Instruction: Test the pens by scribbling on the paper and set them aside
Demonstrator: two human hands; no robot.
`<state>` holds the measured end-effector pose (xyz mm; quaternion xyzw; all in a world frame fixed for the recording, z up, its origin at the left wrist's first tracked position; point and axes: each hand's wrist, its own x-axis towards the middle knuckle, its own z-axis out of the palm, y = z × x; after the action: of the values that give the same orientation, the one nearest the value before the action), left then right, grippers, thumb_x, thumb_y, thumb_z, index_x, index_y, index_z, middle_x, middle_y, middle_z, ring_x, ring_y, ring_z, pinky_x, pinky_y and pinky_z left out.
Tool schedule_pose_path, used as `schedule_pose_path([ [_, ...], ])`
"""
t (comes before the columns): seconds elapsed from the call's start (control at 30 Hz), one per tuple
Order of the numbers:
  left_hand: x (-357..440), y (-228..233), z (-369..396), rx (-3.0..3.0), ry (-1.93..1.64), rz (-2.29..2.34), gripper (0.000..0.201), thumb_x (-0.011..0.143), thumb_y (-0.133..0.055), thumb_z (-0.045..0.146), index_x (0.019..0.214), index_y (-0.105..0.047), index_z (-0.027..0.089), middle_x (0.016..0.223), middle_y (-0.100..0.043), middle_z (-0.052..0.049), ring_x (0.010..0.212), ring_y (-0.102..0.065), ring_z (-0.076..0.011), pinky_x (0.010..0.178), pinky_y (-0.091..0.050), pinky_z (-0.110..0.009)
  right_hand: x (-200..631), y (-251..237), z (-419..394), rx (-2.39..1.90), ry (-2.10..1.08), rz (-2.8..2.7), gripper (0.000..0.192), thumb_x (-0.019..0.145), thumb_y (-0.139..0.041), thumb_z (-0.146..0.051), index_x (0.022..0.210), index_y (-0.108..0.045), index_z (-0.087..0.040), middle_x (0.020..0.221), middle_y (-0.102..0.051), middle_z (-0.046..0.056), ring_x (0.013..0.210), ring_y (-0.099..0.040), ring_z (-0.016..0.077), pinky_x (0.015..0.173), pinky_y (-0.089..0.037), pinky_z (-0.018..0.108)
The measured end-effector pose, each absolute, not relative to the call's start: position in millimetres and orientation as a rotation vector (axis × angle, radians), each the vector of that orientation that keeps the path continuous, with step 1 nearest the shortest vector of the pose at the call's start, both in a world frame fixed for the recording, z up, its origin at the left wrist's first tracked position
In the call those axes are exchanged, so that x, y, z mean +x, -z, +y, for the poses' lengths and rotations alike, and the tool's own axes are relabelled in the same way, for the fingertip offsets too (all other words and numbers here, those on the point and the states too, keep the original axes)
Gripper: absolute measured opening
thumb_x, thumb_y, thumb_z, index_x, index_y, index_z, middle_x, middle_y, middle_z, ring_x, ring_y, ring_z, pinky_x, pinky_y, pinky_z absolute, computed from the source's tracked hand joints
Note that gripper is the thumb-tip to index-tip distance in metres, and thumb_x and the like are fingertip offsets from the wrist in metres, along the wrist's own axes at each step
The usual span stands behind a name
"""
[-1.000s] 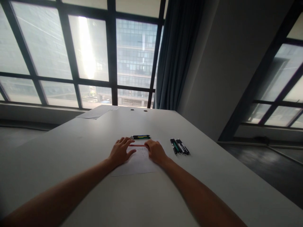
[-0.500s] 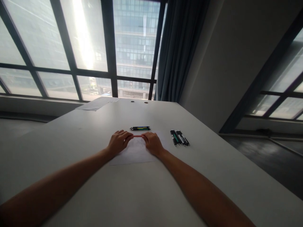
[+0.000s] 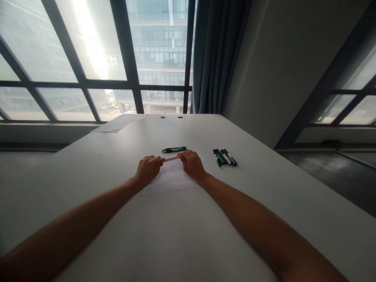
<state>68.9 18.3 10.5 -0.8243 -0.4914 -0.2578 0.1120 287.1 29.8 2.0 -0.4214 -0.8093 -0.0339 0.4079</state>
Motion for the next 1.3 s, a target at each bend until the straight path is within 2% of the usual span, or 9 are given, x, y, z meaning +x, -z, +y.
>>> schedule_pose_path([
  [0.23,68.2,-8.0,19.5,-2.413,0.852,-1.424,0.044,0.100,-0.034,0.036,0.074,-0.064,0.019,0.069,-0.068,-0.006,0.065,-0.061,-0.0181,0.066,-0.040,-0.030,287.0,-0.9,30.8,-1.070,0.104,-2.026,0.037,0.102,-0.033,-0.039,0.094,-0.065,-0.020,0.083,-0.068,0.006,0.080,-0.058,0.0211,0.078,-0.039,0.035],
  [0.4,66.4,-8.2,19.6,-2.444,1.227,-1.175,0.027,0.095,-0.050,0.040,0.089,-0.066,0.019,0.077,-0.069,-0.003,0.072,-0.061,-0.0165,0.069,-0.044,-0.028,288.1,-0.3,31.7,-1.072,0.113,-1.990,0.016,0.095,-0.051,-0.029,0.097,-0.063,-0.020,0.092,-0.068,0.007,0.087,-0.058,0.0230,0.082,-0.041,0.036],
  [0.5,66.9,-10.0,17.7,-2.483,1.308,-0.949,0.023,0.093,-0.055,0.039,0.089,-0.065,0.019,0.076,-0.068,-0.003,0.073,-0.060,-0.0166,0.070,-0.045,-0.029,289.4,1.2,33.1,-1.101,0.110,-1.973,0.009,0.090,-0.057,-0.022,0.095,-0.063,-0.019,0.093,-0.068,0.007,0.089,-0.058,0.0244,0.084,-0.042,0.038],
  [0.73,71.3,-12.0,13.2,-2.584,1.267,-0.584,0.021,0.095,-0.053,0.035,0.092,-0.066,0.019,0.080,-0.071,-0.004,0.075,-0.059,-0.0163,0.069,-0.044,-0.030,289.8,2.0,34.7,-1.173,0.058,-2.011,0.012,0.086,-0.061,-0.017,0.096,-0.064,-0.020,0.099,-0.070,0.007,0.096,-0.060,0.0260,0.087,-0.043,0.041],
  [1.3,68.0,-10.1,17.5,-2.507,1.320,-0.720,0.023,0.091,-0.059,0.041,0.088,-0.066,0.020,0.081,-0.072,-0.003,0.074,-0.061,-0.0166,0.071,-0.043,-0.031,288.0,0.6,32.0,-1.245,0.063,-2.026,0.016,0.090,-0.053,-0.018,0.101,-0.065,-0.019,0.105,-0.069,0.007,0.100,-0.058,0.0248,0.088,-0.040,0.039],
])
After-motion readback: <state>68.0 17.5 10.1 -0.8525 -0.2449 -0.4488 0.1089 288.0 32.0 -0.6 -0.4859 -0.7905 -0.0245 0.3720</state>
